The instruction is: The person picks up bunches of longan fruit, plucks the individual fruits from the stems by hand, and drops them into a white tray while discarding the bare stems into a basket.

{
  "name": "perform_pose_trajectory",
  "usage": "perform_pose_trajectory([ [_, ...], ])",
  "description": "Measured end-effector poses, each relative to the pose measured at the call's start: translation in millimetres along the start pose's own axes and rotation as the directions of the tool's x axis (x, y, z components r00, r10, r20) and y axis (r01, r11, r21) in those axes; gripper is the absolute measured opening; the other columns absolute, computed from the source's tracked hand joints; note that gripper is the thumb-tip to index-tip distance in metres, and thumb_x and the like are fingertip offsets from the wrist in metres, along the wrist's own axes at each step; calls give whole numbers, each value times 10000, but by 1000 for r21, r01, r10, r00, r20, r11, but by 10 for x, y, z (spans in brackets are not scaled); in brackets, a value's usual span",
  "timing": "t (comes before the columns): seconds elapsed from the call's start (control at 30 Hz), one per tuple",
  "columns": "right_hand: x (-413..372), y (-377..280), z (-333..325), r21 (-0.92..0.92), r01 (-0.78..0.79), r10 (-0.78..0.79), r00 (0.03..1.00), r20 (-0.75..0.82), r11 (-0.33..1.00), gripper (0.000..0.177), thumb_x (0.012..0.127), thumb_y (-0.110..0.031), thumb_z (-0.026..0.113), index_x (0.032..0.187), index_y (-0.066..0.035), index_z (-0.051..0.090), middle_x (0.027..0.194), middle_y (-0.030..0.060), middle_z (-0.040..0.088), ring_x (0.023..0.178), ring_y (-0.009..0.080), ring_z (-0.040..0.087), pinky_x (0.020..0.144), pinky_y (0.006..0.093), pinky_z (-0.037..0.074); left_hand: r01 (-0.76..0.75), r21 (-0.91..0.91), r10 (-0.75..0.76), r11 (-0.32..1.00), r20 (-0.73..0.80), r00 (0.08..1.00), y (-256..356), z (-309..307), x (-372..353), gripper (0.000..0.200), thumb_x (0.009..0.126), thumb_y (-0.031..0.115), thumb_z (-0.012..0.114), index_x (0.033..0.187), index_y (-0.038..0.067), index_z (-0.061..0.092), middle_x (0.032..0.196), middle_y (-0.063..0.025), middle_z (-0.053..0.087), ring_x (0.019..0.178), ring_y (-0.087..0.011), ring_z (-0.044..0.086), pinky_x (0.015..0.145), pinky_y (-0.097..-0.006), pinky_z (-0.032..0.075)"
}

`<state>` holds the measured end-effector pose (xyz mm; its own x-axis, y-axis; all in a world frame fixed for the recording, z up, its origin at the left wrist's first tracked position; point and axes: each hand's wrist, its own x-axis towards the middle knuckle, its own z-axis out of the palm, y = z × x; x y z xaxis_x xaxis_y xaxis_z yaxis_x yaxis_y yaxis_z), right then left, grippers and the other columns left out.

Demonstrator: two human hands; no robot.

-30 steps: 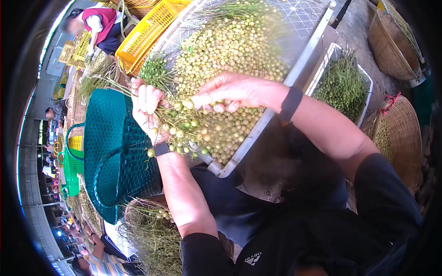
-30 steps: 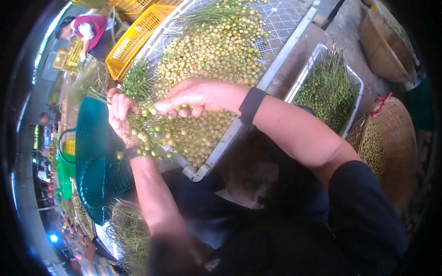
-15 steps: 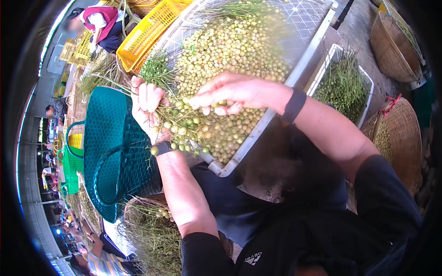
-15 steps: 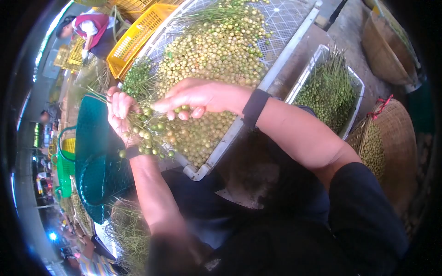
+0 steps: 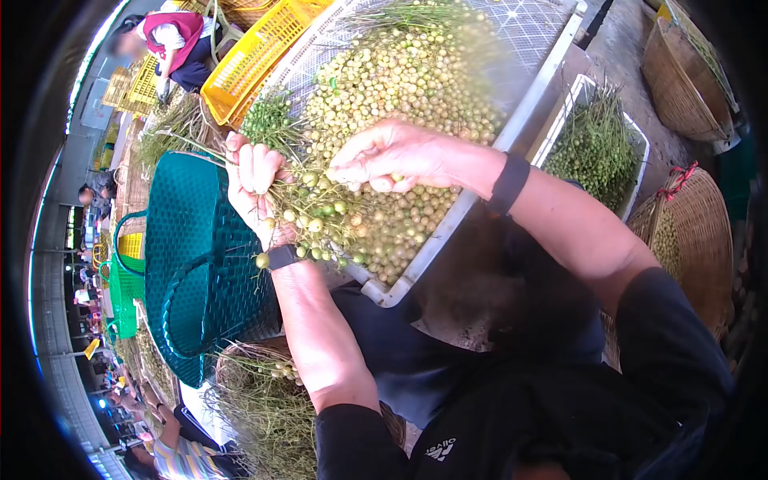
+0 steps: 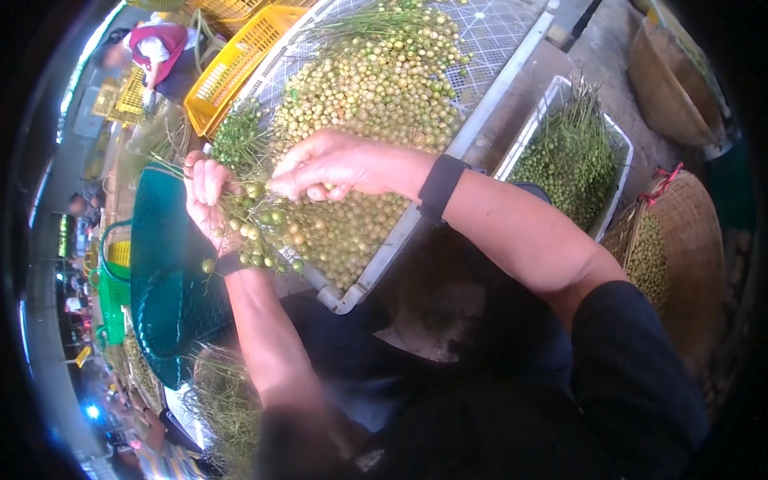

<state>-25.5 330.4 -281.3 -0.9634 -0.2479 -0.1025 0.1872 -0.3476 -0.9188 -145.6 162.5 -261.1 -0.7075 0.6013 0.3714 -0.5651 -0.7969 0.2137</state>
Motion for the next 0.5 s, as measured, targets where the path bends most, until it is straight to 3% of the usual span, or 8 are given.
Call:
perform_pose_trajectory([
  [0.17, 46, 50, 165, -174, -19, -15, 981, -195, 984, 267, 822, -241, 674, 1002, -49, 633, 710, -1, 578, 509, 28, 453, 395, 159, 293, 45, 5, -45, 999, -3, 999, -57, -14, 9, 159, 967, 120, 350, 894, -7, 414, 542, 21, 278, 450, -89, 280, 434, -210, 321],
  [0.23, 82, 113, 161, -320, 97, -176, 957, -229, 942, 249, 833, -251, 660, 973, -46, 648, 695, 1, 579, 500, 35, 449, 399, 167, 304, 84, 51, -83, 995, -24, 996, -73, -36, 19, 136, 964, 156, 383, 912, 34, 417, 539, 40, 266, 464, -68, 267, 435, -198, 293],
  [0.3, 83, 105, 115, -327, 111, -182, 964, -195, 938, 249, 839, -259, 651, 963, -44, 653, 688, 7, 578, 495, 38, 448, 401, 168, 310, 71, 92, -68, 993, -41, 997, -66, -33, 11, 137, 963, 152, 385, 909, 30, 416, 539, 39, 268, 462, -69, 266, 431, -201, 291],
  [0.37, 57, 42, 94, -336, 125, -187, 970, -157, 934, 251, 846, -267, 641, 954, -42, 658, 682, 13, 578, 491, 41, 447, 403, 170, 315, 59, -2, -59, 998, -11, 998, -37, -32, 14, 142, 964, 147, 376, 907, 23, 414, 542, 37, 270, 459, -70, 256, 430, -204, 283],
  [0.5, 10, 5, 19, -180, 26, -41, 996, -80, 983, 231, 844, -216, 631, 974, -26, 652, 722, 45, 608, 507, 42, 453, 392, 179, 310, 57, -10, -57, 998, -11, 998, -42, -10, 16, 138, 958, 109, 368, 892, -1, 418, 533, 24, 288, 439, -79, 292, 415, -199, 313],
])
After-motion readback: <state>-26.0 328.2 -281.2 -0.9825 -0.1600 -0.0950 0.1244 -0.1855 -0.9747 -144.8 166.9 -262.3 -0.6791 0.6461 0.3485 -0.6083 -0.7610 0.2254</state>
